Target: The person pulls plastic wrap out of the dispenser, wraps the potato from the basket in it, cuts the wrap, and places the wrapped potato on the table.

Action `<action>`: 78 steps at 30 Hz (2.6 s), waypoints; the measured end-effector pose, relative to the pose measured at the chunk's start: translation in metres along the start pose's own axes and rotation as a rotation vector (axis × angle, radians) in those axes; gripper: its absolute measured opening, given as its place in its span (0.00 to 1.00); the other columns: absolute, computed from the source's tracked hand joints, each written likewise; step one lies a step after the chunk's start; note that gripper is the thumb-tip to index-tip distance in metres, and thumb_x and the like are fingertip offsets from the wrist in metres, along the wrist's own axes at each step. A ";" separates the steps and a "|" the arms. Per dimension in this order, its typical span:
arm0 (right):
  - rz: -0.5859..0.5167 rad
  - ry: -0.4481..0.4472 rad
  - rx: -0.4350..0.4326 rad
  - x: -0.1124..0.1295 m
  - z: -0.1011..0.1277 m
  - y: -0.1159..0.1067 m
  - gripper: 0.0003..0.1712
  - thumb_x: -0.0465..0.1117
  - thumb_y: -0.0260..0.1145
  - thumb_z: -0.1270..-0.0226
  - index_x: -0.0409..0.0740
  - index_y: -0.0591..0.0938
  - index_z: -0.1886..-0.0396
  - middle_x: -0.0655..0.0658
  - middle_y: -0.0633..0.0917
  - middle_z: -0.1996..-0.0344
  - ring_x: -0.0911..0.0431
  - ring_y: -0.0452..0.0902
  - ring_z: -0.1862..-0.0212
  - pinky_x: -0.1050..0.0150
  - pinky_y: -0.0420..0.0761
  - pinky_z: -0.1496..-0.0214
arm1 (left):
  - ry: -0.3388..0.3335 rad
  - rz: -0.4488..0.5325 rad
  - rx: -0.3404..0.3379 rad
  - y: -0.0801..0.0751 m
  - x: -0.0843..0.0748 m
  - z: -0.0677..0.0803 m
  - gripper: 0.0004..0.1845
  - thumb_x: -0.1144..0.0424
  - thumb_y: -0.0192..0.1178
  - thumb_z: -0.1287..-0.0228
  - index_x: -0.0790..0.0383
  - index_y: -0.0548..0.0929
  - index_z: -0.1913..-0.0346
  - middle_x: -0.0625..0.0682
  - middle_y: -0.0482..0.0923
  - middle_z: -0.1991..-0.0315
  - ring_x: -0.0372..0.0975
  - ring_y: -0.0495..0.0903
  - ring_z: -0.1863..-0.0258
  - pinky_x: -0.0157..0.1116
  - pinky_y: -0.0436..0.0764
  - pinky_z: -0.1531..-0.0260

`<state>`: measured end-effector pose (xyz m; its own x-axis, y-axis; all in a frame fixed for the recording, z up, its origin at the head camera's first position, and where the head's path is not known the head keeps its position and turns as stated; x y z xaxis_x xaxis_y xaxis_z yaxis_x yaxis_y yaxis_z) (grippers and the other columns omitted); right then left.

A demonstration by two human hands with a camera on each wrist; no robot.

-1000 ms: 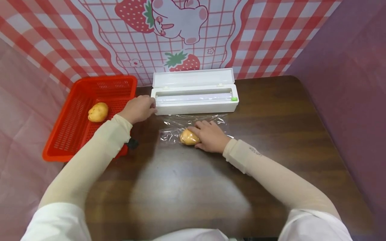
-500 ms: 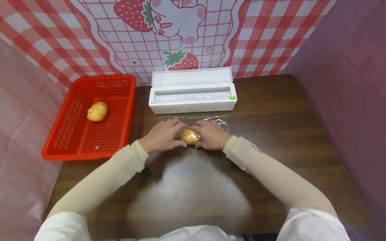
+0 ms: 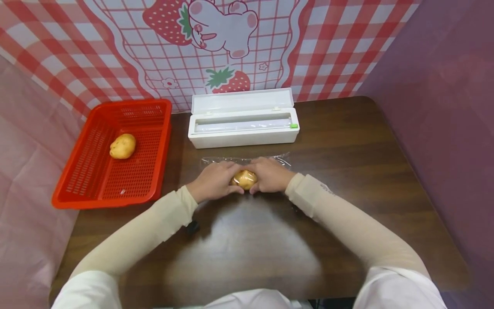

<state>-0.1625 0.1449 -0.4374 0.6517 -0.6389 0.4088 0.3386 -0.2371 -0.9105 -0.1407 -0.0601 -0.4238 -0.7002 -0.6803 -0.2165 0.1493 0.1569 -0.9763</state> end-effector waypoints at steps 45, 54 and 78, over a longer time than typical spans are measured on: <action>0.374 -0.120 -0.293 0.006 0.017 0.009 0.37 0.52 0.78 0.43 0.41 0.78 0.37 0.41 0.79 0.43 0.44 0.71 0.43 0.46 0.69 0.47 | -0.194 0.378 0.154 0.000 0.035 -0.027 0.26 0.44 0.61 0.31 0.59 0.80 0.41 0.49 0.83 0.59 0.38 0.79 0.66 0.34 0.77 0.66; 0.416 -0.070 -0.257 0.000 0.003 0.008 0.40 0.53 0.78 0.44 0.40 0.77 0.36 0.41 0.79 0.43 0.43 0.72 0.44 0.45 0.70 0.48 | -0.212 0.395 0.165 -0.003 0.043 -0.035 0.25 0.43 0.57 0.27 0.62 0.83 0.47 0.50 0.83 0.59 0.39 0.81 0.62 0.37 0.79 0.60; 0.279 0.024 -0.065 -0.004 -0.019 0.002 0.39 0.56 0.75 0.49 0.38 0.80 0.41 0.41 0.81 0.49 0.45 0.73 0.50 0.46 0.72 0.54 | -0.084 -0.212 0.019 -0.004 0.011 -0.026 0.28 0.45 0.52 0.26 0.58 0.77 0.33 0.52 0.77 0.38 0.47 0.73 0.37 0.56 0.67 0.38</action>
<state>-0.1777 0.1334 -0.4421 0.6971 -0.7030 0.1408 0.1035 -0.0957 -0.9900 -0.1670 -0.0501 -0.4217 -0.6572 -0.7537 -0.0052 0.0185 -0.0093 -0.9998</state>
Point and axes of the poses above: each hand's wrist, its own z-axis away from the middle knuckle, its own y-axis out of the palm, x = y × z, the point moved 1 cm from there along -z, towards the middle knuckle
